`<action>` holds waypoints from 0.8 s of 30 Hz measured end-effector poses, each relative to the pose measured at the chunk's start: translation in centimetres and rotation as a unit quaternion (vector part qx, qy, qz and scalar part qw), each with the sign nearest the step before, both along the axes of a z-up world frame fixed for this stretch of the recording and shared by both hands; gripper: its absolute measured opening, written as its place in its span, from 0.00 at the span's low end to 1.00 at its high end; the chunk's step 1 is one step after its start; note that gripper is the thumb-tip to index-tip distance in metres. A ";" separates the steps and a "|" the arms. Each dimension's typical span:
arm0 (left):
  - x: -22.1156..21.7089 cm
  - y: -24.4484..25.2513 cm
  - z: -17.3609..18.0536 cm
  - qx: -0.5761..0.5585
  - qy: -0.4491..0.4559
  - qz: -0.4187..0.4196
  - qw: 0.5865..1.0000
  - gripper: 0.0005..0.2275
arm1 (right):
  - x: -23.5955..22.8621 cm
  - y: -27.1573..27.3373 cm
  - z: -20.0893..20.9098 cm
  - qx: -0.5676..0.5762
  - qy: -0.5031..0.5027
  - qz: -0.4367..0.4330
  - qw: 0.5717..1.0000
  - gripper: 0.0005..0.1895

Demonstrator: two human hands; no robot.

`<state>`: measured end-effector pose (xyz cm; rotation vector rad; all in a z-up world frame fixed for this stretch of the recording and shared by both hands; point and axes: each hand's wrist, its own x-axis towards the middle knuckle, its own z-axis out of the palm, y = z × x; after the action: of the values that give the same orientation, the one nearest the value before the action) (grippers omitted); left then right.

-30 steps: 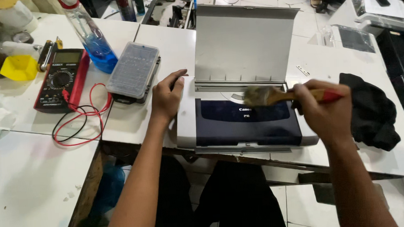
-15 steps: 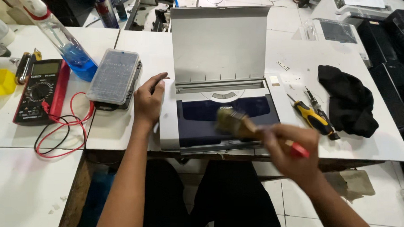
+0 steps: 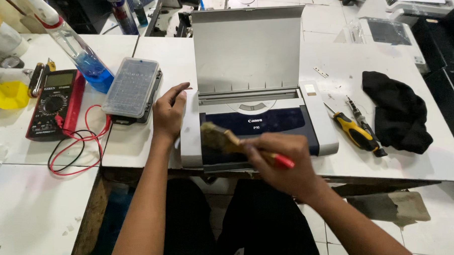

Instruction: The person uses a screwdriver to remove screws from the bottom of a Canon printer. They then open the printer lid and use a brush to clean the inside of the lid and the glass surface.

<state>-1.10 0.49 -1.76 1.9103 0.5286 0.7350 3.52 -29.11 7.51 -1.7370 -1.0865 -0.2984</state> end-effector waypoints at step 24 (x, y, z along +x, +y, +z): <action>-0.8 -1.3 1.5 -0.014 0.015 -0.006 1.000 0.17 | 2.0 2.5 1.3 -0.034 0.169 -0.026 0.985 0.13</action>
<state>-1.90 -0.82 -0.24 1.8995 0.5425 0.6882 5.55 -26.63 8.78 -1.7998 -0.8143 0.0045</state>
